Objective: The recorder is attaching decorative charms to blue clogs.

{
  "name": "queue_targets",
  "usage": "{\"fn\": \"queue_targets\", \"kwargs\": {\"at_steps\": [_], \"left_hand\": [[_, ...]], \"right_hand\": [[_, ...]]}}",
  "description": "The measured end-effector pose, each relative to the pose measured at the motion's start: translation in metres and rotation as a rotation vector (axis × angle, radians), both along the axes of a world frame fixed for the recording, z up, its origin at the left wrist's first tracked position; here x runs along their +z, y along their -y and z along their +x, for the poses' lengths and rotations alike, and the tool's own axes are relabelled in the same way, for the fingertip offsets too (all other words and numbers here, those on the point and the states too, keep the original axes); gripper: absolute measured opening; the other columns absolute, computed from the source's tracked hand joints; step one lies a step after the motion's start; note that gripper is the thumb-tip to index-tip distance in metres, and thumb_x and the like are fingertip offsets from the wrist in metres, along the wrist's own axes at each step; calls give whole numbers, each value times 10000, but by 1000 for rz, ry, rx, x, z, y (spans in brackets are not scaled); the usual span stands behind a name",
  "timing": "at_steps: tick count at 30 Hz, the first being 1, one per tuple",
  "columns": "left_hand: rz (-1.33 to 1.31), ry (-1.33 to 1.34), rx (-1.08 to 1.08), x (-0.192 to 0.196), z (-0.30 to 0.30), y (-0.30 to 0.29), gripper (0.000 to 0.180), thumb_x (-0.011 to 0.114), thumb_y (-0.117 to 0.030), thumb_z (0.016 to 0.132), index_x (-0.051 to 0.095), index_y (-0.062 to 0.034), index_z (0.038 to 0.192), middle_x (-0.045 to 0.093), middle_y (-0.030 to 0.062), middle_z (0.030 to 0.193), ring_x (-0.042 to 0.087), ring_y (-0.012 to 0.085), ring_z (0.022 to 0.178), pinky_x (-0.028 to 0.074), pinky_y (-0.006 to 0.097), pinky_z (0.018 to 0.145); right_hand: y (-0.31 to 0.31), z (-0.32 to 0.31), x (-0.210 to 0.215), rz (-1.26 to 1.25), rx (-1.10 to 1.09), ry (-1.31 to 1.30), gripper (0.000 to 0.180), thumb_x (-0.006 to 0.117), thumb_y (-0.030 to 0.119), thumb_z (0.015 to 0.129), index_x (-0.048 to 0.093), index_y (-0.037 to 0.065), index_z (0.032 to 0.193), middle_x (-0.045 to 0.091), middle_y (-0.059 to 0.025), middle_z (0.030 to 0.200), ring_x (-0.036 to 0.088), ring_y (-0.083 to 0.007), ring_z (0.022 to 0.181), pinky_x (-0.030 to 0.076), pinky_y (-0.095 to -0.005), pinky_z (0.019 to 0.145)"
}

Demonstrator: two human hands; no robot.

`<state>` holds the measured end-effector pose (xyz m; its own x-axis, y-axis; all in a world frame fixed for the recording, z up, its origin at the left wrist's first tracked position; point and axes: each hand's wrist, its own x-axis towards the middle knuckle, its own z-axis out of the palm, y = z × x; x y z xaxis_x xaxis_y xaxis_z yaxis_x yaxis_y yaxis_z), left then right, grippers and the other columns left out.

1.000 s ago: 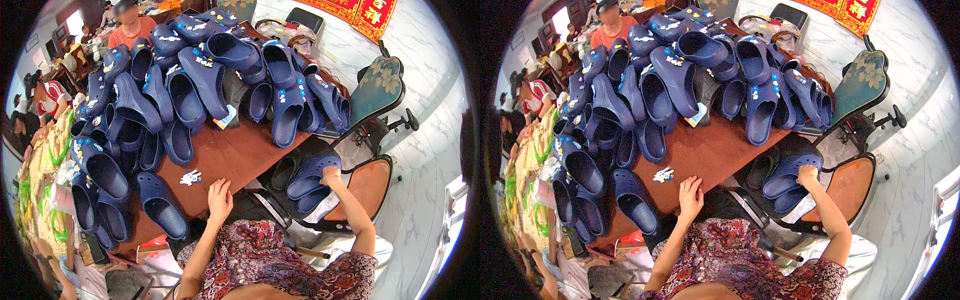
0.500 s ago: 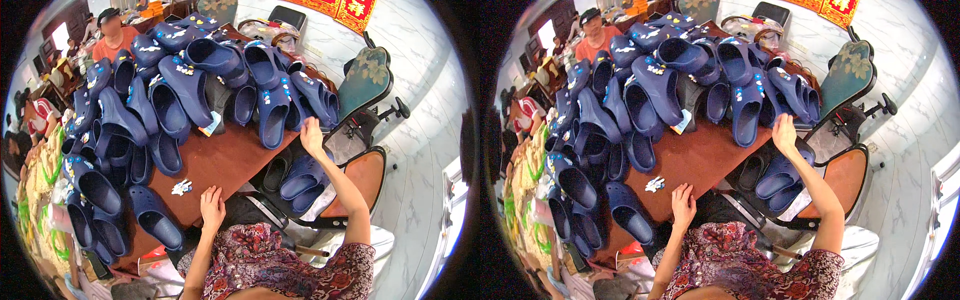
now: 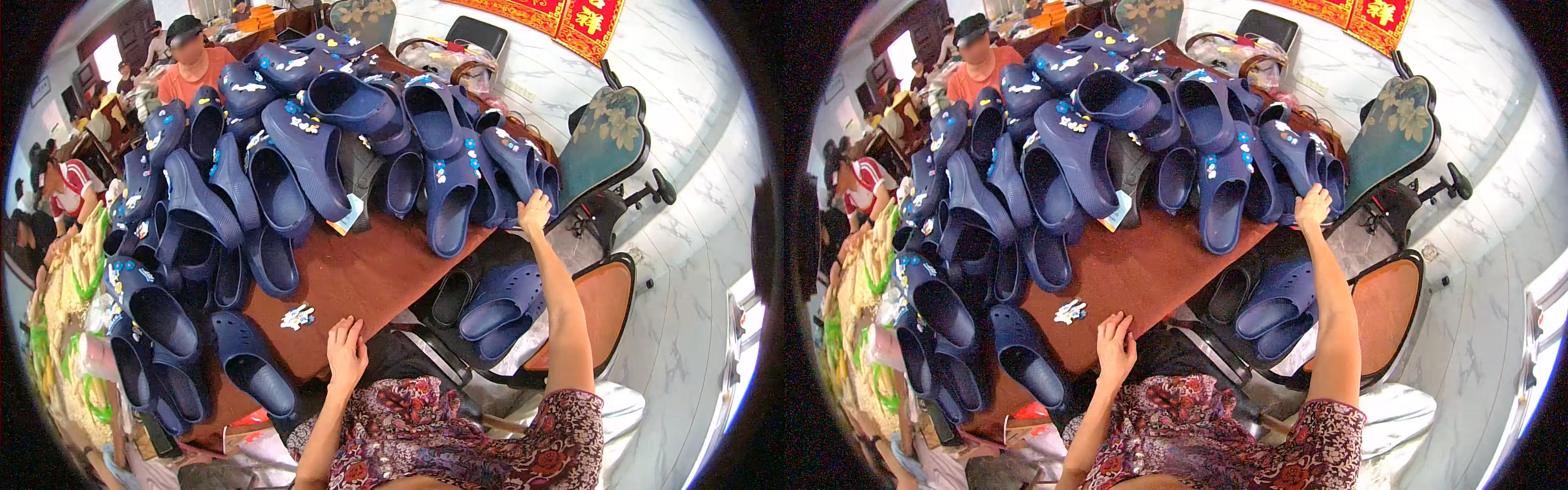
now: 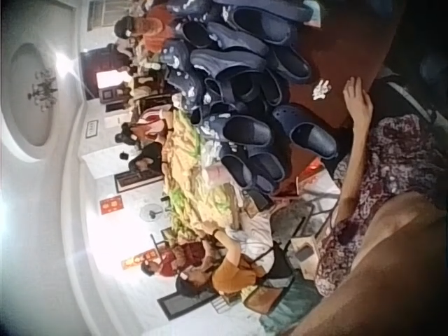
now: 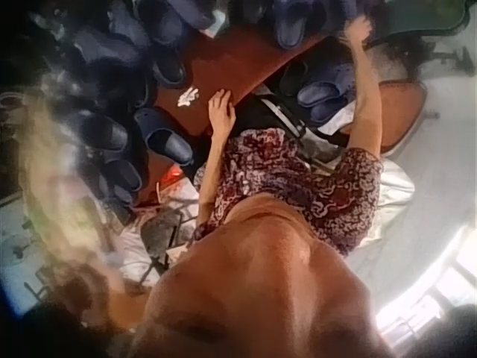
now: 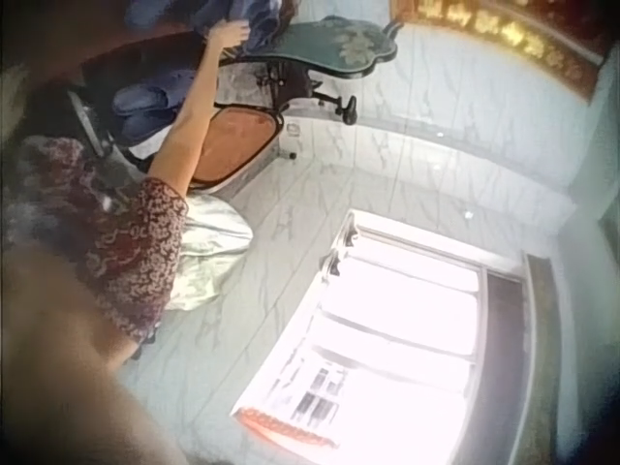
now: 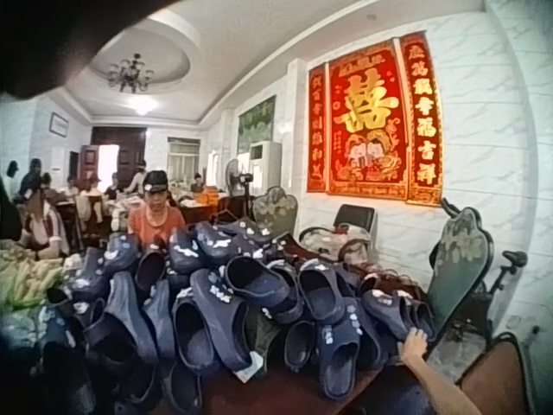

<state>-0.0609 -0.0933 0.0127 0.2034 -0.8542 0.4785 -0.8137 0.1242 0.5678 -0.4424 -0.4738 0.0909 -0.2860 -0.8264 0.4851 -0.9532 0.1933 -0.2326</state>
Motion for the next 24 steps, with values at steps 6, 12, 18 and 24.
{"fn": "queue_targets", "kwargs": {"at_steps": [6,12,18,24], "left_hand": [[-10,16,-2,3,1,-1,400,613,28,768,613,-16,1166,570,176,1227,522,384,1142,447,460,979],[-4,-2,-2,2,2,-3,372,608,28,784,619,-14,1153,576,181,1226,520,395,1149,442,464,981],[-15,12,-18,2,-1,1,392,608,33,780,612,-13,1169,570,182,1232,518,389,1150,439,462,987],[-14,21,-24,0,-1,-1,418,615,40,770,607,-9,1185,565,184,1245,517,386,1144,435,464,993]], "right_hand": [[-1,-1,-16,-245,149,49,517,782,162,734,513,25,1154,598,-197,1071,551,-405,1031,439,-466,913],[-12,17,-19,-269,178,59,493,788,152,731,524,24,1126,598,-188,1069,551,-400,1024,440,-468,902],[-10,7,-28,-359,184,129,506,796,191,733,525,18,1123,607,-194,1054,555,-411,997,434,-468,878],[-51,25,-37,-548,196,283,497,761,259,799,519,-35,1120,585,-245,1048,553,-437,995,431,-474,883]]}}
